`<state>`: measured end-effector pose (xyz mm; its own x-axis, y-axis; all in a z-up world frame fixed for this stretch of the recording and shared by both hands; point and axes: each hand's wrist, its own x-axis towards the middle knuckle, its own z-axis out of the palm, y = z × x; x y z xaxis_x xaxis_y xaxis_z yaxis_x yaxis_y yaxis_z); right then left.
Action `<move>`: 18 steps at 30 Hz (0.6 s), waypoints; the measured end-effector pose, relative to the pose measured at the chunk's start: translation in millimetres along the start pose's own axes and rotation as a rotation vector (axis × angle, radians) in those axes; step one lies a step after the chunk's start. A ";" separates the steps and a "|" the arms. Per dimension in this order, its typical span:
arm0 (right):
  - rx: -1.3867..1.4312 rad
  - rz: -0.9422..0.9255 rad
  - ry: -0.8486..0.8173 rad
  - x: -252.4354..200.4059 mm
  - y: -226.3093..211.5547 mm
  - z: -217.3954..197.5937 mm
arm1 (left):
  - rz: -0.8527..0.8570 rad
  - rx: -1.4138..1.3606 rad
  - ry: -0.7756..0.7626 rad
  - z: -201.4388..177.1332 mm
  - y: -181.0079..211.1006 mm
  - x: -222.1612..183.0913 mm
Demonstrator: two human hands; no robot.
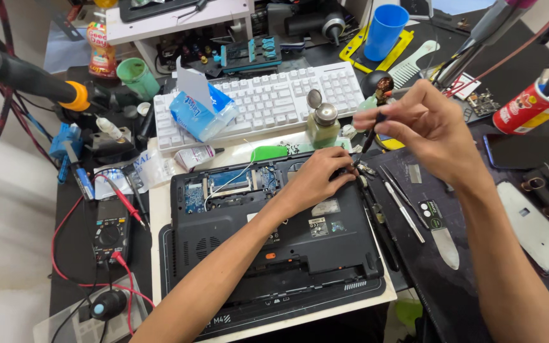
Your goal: The person uses a screwdriver to remove screws from the back of a laptop, detaches the plastic cover, and lifts the top section of the laptop body.
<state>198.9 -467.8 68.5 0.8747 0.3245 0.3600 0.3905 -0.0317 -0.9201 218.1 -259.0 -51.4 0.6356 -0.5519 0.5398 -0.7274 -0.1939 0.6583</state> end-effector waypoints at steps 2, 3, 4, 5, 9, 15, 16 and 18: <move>0.053 -0.031 -0.022 2.6 5.0 3.1 | -0.015 -0.002 -0.008 -1.4 2.6 -0.4; 0.053 -0.096 -0.041 5.3 8.8 3.8 | -0.017 0.011 -0.014 -1.6 3.4 0.2; 0.052 -0.162 -0.057 7.4 12.2 3.4 | -0.017 0.022 -0.021 -1.6 3.8 0.9; 0.025 -0.160 -0.033 9.3 14.1 0.4 | -0.011 0.032 -0.022 -1.5 4.1 1.2; -0.039 -0.061 -0.086 0.9 7.8 -18.1 | -0.019 0.058 -0.024 -0.4 4.2 -0.8; -0.026 -0.077 -0.079 5.4 9.2 -1.7 | -0.031 0.079 -0.026 0.2 3.3 -0.8; -0.028 -0.136 -0.070 7.1 10.2 1.0 | -0.034 0.080 -0.025 0.9 3.3 -0.4; 0.019 -0.091 -0.109 8.2 6.1 -3.5 | -0.014 0.082 -0.024 0.8 3.0 -0.8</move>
<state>209.5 -468.7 66.4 0.7992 0.4257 0.4243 0.4603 0.0205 -0.8875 215.3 -259.8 -50.3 0.6401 -0.5679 0.5175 -0.7380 -0.2670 0.6198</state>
